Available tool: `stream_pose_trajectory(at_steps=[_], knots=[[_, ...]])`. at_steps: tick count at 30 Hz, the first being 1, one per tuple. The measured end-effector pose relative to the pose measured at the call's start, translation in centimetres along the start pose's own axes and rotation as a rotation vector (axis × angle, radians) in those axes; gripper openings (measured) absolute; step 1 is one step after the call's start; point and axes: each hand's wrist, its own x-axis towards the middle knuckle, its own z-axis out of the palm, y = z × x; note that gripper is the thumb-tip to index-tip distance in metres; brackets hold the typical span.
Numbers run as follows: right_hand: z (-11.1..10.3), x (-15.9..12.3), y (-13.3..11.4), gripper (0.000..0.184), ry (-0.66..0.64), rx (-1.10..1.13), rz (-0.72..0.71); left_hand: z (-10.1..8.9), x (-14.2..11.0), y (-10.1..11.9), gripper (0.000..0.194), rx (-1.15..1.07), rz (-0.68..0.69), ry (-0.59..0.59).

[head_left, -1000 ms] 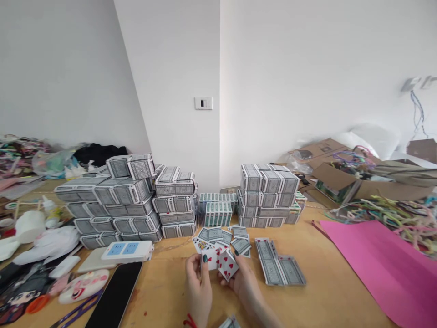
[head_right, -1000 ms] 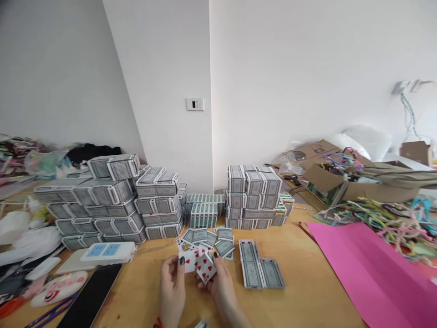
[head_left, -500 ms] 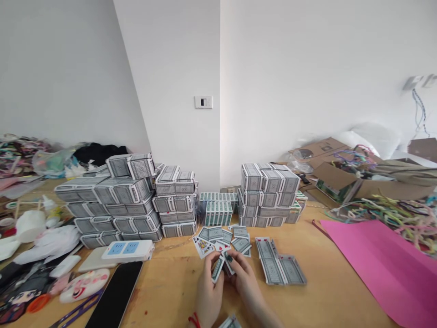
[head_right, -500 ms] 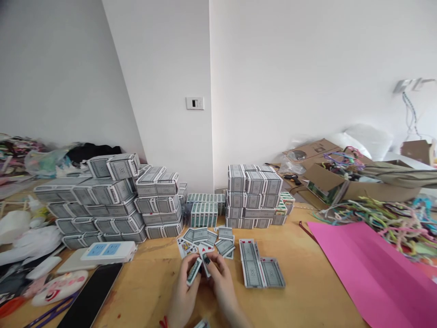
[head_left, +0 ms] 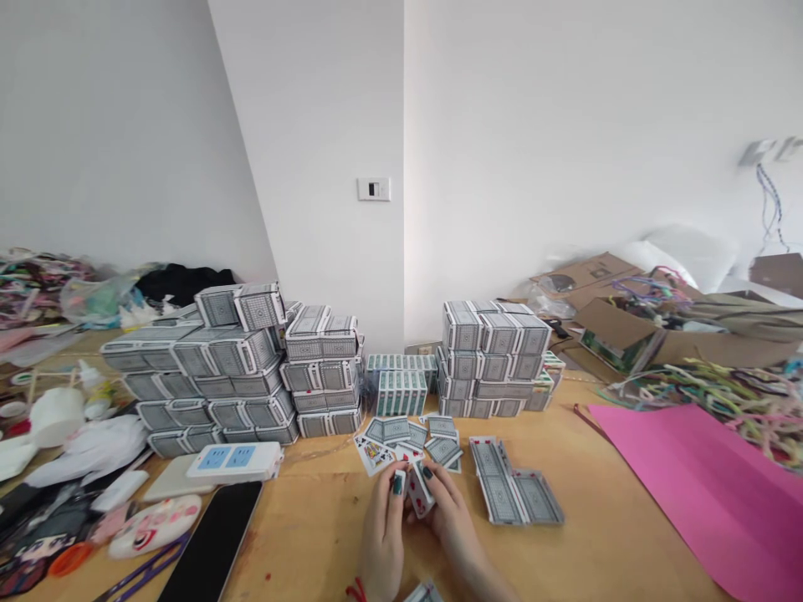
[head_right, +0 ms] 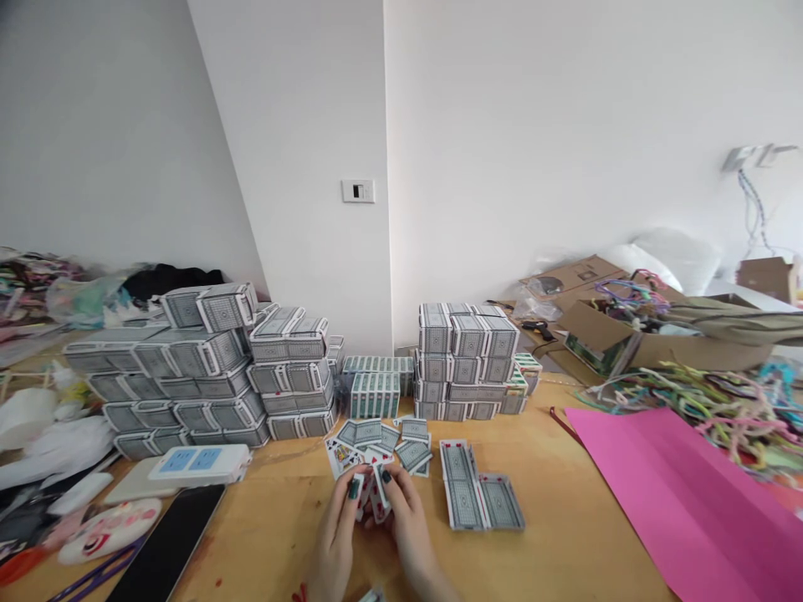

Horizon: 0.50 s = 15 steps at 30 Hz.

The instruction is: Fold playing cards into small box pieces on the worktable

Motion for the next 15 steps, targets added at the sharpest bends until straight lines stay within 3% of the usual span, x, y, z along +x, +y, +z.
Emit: stream_pose_trajectory(at_steps=[9,15], knots=[[0.6,-0.3,-1.0,0.020,0.025,0.093,-0.100,0.2,0.1,0.0,0.032,0.049,0.117,-0.091],[1.4,-0.8,-2.2,0.021,0.021,0.141,-0.081,0.4,-0.3,1.1,0.029,0.115,0.150,-0.147]])
